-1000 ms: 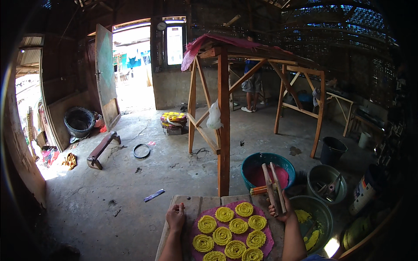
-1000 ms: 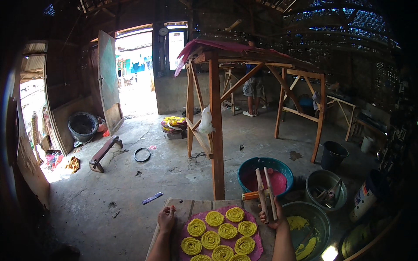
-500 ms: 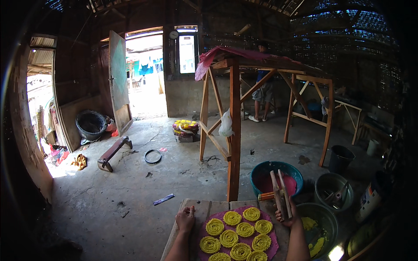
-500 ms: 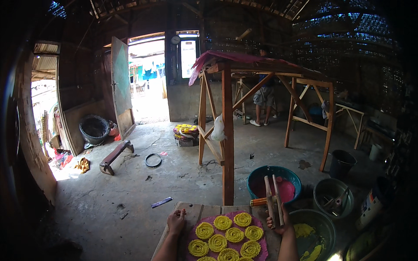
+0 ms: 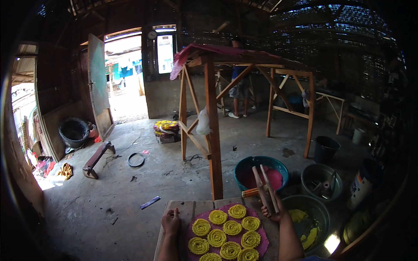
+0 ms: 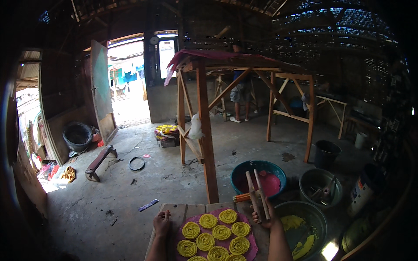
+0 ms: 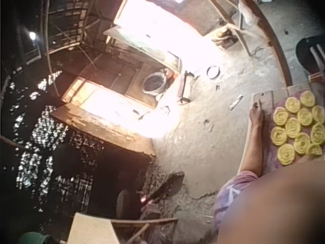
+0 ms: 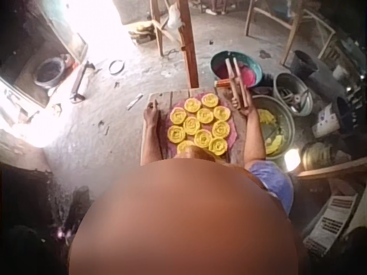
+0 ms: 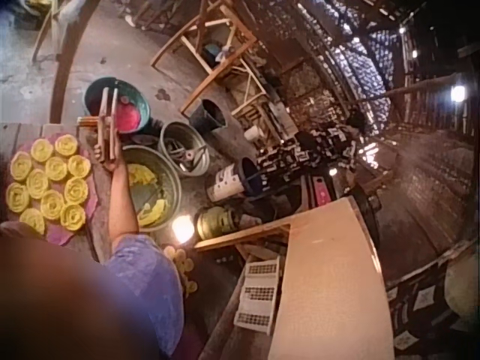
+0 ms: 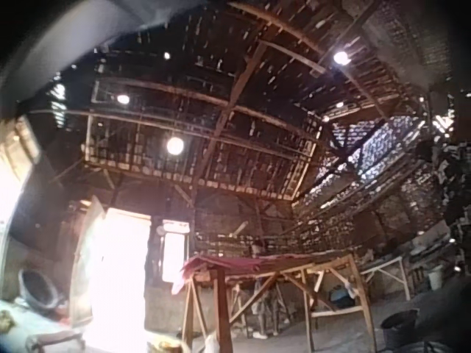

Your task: The person uses a wooden press to extrude yellow dough into spiral shapes onto a pink mat. They repeatedly load the press, squeeze the dough, and arrange the finished rolls. The person also briefly sweeps a fire pit with a broom and moves the mat of finished rolls aside.

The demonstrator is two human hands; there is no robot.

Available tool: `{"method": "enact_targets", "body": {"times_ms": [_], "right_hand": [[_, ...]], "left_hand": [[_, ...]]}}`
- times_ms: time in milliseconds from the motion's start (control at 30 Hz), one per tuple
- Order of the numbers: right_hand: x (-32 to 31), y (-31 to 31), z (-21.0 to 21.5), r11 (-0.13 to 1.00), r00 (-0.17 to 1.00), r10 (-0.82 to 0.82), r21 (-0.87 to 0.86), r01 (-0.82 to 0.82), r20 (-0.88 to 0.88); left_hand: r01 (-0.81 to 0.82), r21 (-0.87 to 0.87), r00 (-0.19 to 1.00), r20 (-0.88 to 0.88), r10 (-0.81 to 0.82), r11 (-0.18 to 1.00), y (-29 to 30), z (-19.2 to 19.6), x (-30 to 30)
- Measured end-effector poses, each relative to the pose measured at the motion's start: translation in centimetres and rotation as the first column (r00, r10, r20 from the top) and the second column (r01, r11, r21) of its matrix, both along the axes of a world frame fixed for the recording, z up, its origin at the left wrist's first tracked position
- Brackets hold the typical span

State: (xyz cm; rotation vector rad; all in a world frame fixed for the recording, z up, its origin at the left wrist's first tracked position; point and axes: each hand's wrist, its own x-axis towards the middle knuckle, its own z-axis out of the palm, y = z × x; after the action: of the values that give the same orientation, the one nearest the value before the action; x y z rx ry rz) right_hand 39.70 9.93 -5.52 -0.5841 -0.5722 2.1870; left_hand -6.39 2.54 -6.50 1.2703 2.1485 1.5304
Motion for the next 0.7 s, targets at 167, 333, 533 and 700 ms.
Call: {"method": "enact_targets", "body": {"times_ms": [167, 333, 533, 700], "right_hand": [[-1.1, -0.7, 1.2, 0.999, 0.998, -0.037, 0.001, 0.037, 0.053], [-1.1, -1.0, 1.5, 0.998, 0.993, -0.068, 0.007, 0.067, 0.098], [-0.6, -0.4, 0.7, 1.000, 0.999, -0.012, -0.008, 0.012, 0.036], [-0.8, -0.2, 0.8, 0.999, 0.998, -0.032, 0.022, 0.031, 0.061]], "left_hand": [[0.004, 0.035, 0.999, -0.051, -0.003, 0.999, 0.1, -0.8, -0.6], [0.024, 0.037, 0.998, -0.059, -0.022, 0.999, 0.2, -0.8, -0.5], [0.035, 0.042, 0.998, -0.052, -0.032, 0.999, 0.4, -1.2, -0.7], [0.046, 0.061, 0.997, -0.061, -0.042, 0.997, 0.1, -1.1, -0.8]]}}
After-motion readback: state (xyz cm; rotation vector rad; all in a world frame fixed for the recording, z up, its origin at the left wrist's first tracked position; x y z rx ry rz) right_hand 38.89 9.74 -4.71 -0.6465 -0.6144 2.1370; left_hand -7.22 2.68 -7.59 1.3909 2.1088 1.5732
